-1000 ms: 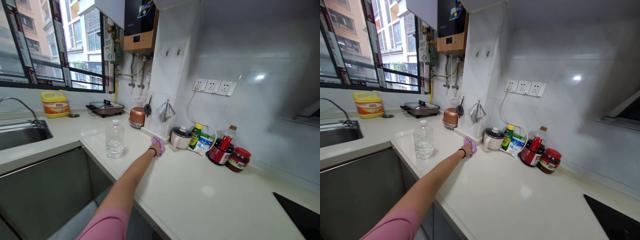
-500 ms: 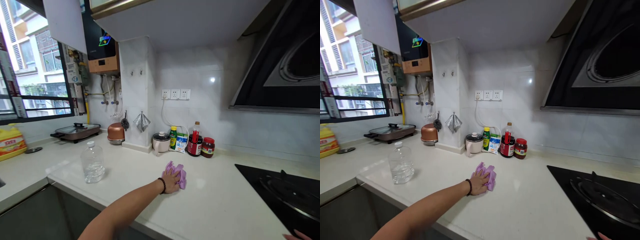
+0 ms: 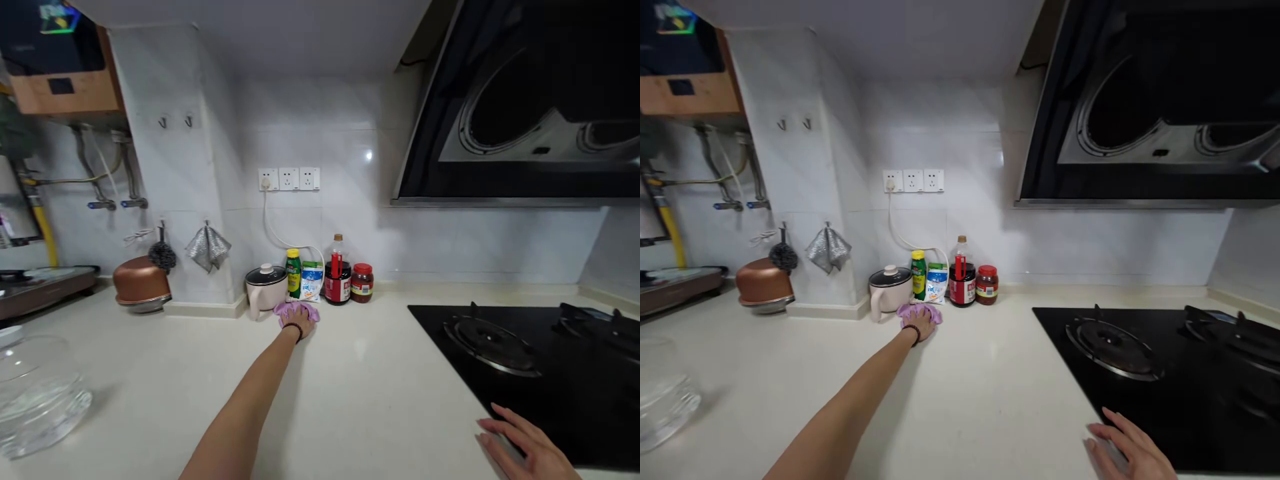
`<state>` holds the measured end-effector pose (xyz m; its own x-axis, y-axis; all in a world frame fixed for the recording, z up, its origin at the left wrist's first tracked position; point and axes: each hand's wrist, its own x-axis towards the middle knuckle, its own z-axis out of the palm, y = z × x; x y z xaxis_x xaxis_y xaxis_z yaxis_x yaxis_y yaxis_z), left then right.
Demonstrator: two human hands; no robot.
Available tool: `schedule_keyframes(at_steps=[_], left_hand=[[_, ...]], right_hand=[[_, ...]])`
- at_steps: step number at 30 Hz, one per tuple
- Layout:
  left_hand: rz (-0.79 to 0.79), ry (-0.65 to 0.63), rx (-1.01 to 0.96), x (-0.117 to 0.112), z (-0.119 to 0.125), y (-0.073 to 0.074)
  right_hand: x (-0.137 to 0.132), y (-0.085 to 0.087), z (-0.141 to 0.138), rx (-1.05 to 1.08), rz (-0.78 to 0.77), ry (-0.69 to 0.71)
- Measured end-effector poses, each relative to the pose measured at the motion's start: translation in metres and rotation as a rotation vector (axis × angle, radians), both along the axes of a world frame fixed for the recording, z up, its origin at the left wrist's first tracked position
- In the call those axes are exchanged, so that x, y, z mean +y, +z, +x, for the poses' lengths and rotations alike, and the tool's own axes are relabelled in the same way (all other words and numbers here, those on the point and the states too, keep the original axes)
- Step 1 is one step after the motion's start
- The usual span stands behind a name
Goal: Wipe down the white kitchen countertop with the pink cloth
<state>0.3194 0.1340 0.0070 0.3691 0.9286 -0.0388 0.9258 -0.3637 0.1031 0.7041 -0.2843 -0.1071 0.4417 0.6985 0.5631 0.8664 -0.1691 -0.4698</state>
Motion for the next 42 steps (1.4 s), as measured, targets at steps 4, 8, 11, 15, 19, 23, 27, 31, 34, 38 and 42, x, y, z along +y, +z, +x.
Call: schedule_keyframes(at_steps=[4,8,11,15,19,23,27,31,34,38,42], left_hand=[[-0.006,-0.162,0.003,-0.018,0.074,-0.006],[-0.057,-0.39,-0.008,-0.071,0.15,-0.014],[-0.138,-0.596,-0.009,-0.121,0.184,-0.016],[-0.187,-0.743,0.027,-0.173,0.191,-0.012],[-0.226,-0.833,0.047,-0.207,0.172,-0.006],[-0.264,-0.922,0.021,-0.234,0.153,-0.005],[-0.282,-0.96,0.013,-0.249,0.149,-0.006],[-0.262,-0.961,0.047,-0.24,0.166,-0.006],[-0.211,-0.894,0.06,-0.221,0.193,-0.005],[-0.154,-0.769,0.057,-0.193,0.232,-0.004],[-0.081,-0.679,0.014,-0.171,0.261,-0.005]], right_hand=[[-0.003,0.008,-0.012,0.003,-0.016,-0.021],[-0.006,0.019,-0.025,0.018,-0.024,-0.013],[-0.007,0.022,-0.028,0.03,-0.035,-0.013],[-0.005,0.018,-0.025,0.009,-0.024,-0.007],[-0.003,0.015,-0.024,0.015,0.004,-0.017],[-0.002,0.021,-0.033,-0.01,0.102,-0.032],[-0.004,0.027,-0.043,-0.037,0.161,-0.01],[-0.007,0.029,-0.049,-0.02,0.171,0.002],[-0.008,0.03,-0.05,0.002,0.175,0.001],[-0.011,0.03,-0.05,0.044,0.162,-0.005],[-0.013,0.031,-0.049,0.088,0.164,-0.012]])
